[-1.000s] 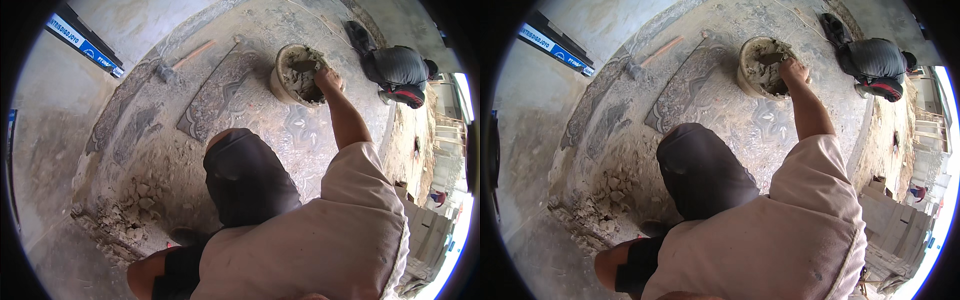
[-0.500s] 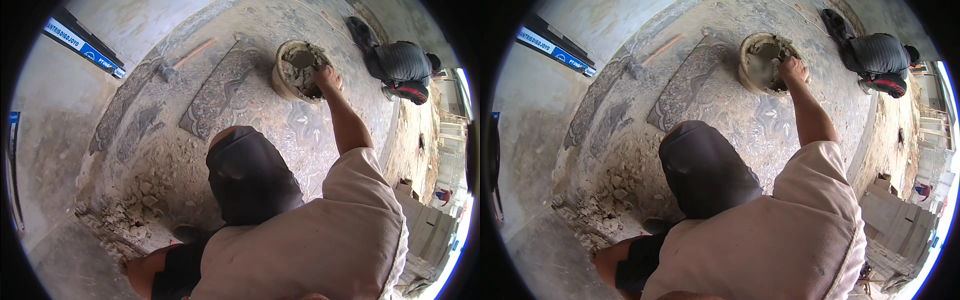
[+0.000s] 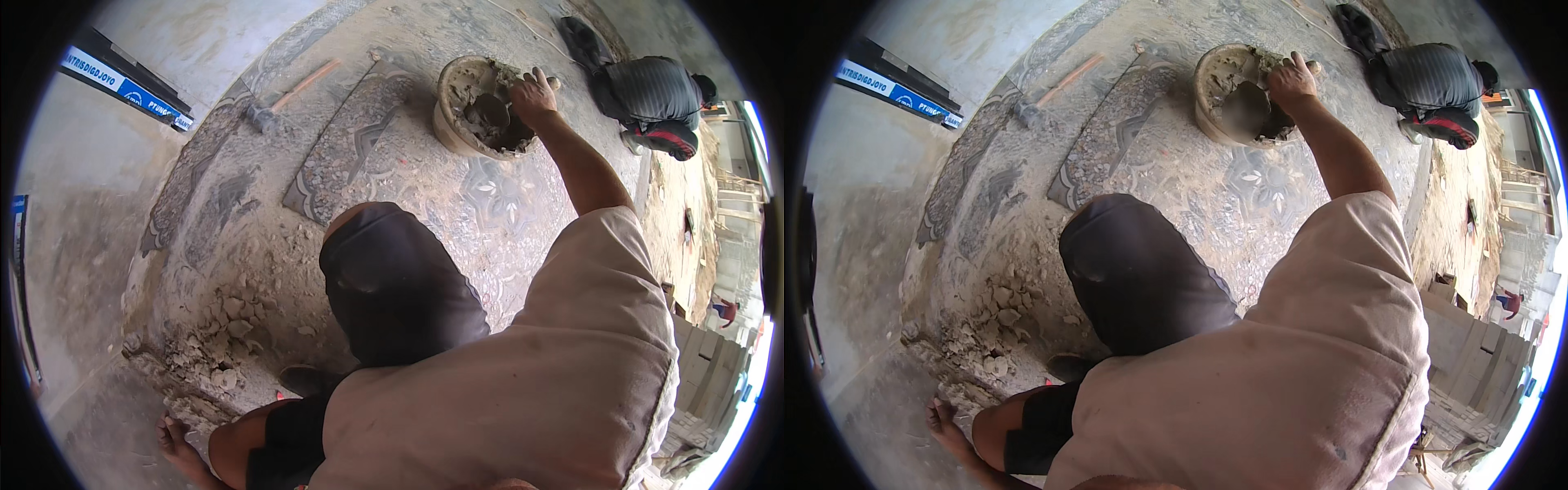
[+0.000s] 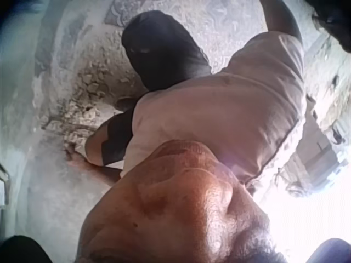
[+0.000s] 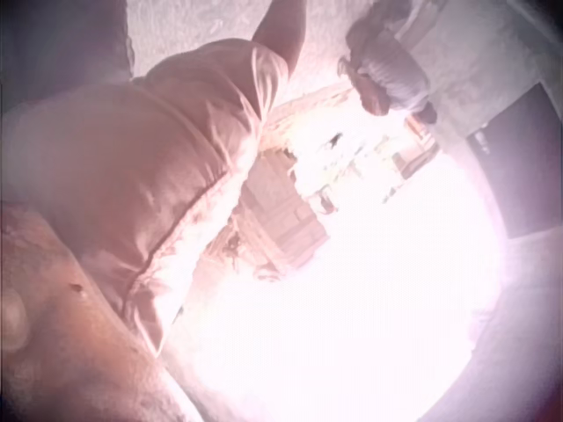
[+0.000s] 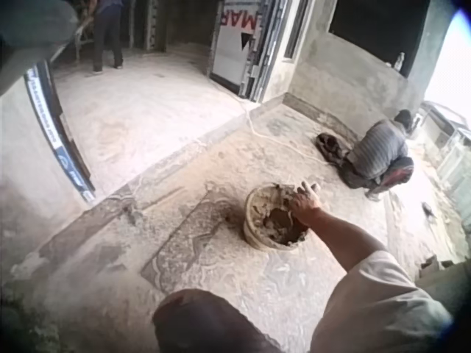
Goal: The person installs a tile along the base of a wall using mortar, taps it into place with a mallet, and uses a trowel to smooth mortar and clear debris from the floor.
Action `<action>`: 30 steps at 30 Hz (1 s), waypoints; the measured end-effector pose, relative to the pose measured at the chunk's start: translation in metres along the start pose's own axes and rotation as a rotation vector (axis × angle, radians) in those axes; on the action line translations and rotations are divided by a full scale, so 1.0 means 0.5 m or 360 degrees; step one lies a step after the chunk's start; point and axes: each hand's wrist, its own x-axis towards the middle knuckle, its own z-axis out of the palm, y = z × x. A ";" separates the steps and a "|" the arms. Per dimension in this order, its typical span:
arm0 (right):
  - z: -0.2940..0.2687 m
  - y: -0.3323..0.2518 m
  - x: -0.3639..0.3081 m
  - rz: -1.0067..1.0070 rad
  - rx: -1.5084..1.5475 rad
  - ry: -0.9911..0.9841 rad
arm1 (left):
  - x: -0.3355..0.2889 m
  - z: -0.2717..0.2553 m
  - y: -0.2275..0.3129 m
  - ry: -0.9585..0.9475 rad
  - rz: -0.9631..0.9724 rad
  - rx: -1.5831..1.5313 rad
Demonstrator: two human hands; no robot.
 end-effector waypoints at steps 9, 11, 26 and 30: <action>0.038 -0.068 0.037 -0.0157 0.0416 -0.0097 | -0.034 0.041 0.084 -0.0076 0.0247 0.0046; 0.080 -0.018 0.006 -0.0064 0.0543 -0.0036 | -0.015 0.061 0.099 -0.0126 0.0307 0.0071; 0.151 0.032 -0.093 0.0470 0.1621 -0.0214 | -0.019 0.056 0.227 -0.0096 0.0415 -0.0006; 0.035 -0.037 -0.051 0.0255 0.1762 0.0023 | -0.073 0.106 0.314 -0.0247 0.0518 -0.0089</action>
